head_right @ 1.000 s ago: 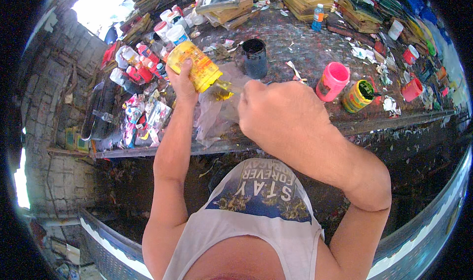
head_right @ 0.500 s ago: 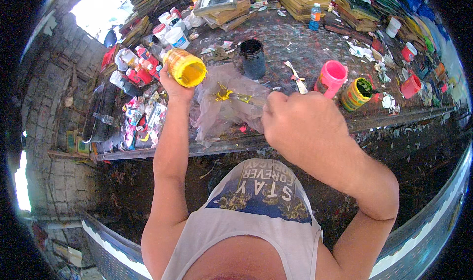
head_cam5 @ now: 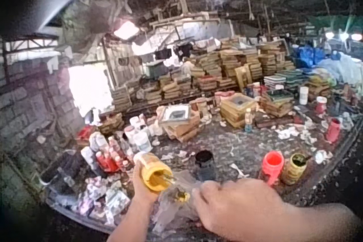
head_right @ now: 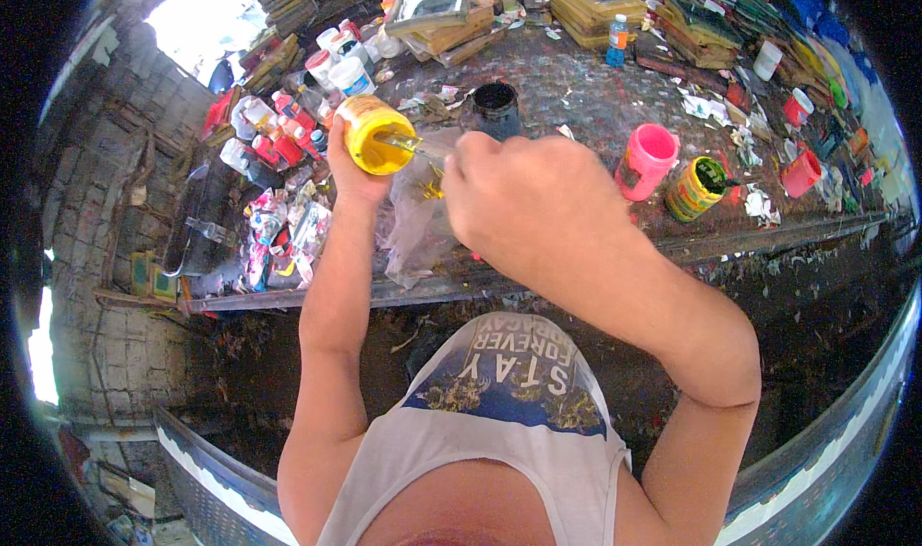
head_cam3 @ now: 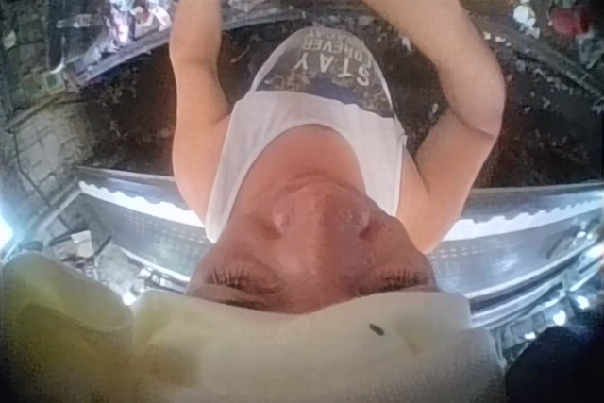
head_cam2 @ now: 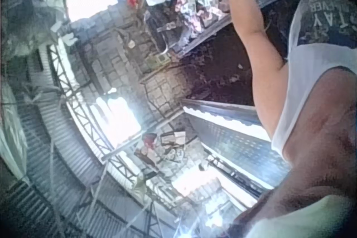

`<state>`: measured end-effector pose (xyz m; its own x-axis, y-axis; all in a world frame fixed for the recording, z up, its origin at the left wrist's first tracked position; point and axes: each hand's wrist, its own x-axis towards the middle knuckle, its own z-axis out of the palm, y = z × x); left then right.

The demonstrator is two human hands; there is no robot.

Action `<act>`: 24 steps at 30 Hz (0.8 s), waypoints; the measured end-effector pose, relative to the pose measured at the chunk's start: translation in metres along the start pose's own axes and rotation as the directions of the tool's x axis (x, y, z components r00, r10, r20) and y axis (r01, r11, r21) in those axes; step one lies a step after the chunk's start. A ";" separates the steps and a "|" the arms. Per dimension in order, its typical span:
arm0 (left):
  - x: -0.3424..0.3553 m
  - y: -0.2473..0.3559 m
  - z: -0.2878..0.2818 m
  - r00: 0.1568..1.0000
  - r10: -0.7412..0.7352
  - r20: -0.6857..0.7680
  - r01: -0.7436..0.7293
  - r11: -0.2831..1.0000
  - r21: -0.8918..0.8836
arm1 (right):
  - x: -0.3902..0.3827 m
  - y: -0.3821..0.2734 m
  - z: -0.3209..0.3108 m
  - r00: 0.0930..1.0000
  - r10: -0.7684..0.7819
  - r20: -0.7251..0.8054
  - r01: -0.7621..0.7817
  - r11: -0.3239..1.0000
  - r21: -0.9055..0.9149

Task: The person walks through a cluttered workshop, picks up a metal rod, and uses it to stir yellow paint in a small container. They then pour the paint into a plastic bag and set the container down.

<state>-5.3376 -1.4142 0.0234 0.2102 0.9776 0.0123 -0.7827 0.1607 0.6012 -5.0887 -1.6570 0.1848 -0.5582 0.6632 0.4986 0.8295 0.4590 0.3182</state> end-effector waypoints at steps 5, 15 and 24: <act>-0.002 -0.011 -0.006 0.993 0.110 -0.034 -0.107 0.992 0.072 | 0.024 -0.006 0.042 0.999 -0.022 0.032 0.022 1.000 -0.013; -0.014 -0.008 0.000 0.860 0.505 -0.077 -0.455 0.827 0.330 | 0.010 -0.007 -0.008 0.973 -0.086 0.213 0.085 0.996 0.013; 0.010 -0.019 -0.030 0.843 0.533 0.073 -0.514 0.757 0.403 | -0.010 -0.007 -0.011 0.951 -0.068 0.302 0.041 0.995 0.095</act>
<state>-5.3386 -1.4033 -0.0118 -0.1979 0.8997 0.3890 -0.4643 -0.4356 0.7712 -5.0886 -1.6735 0.1860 -0.5928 0.7777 0.2092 0.8004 0.5400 0.2605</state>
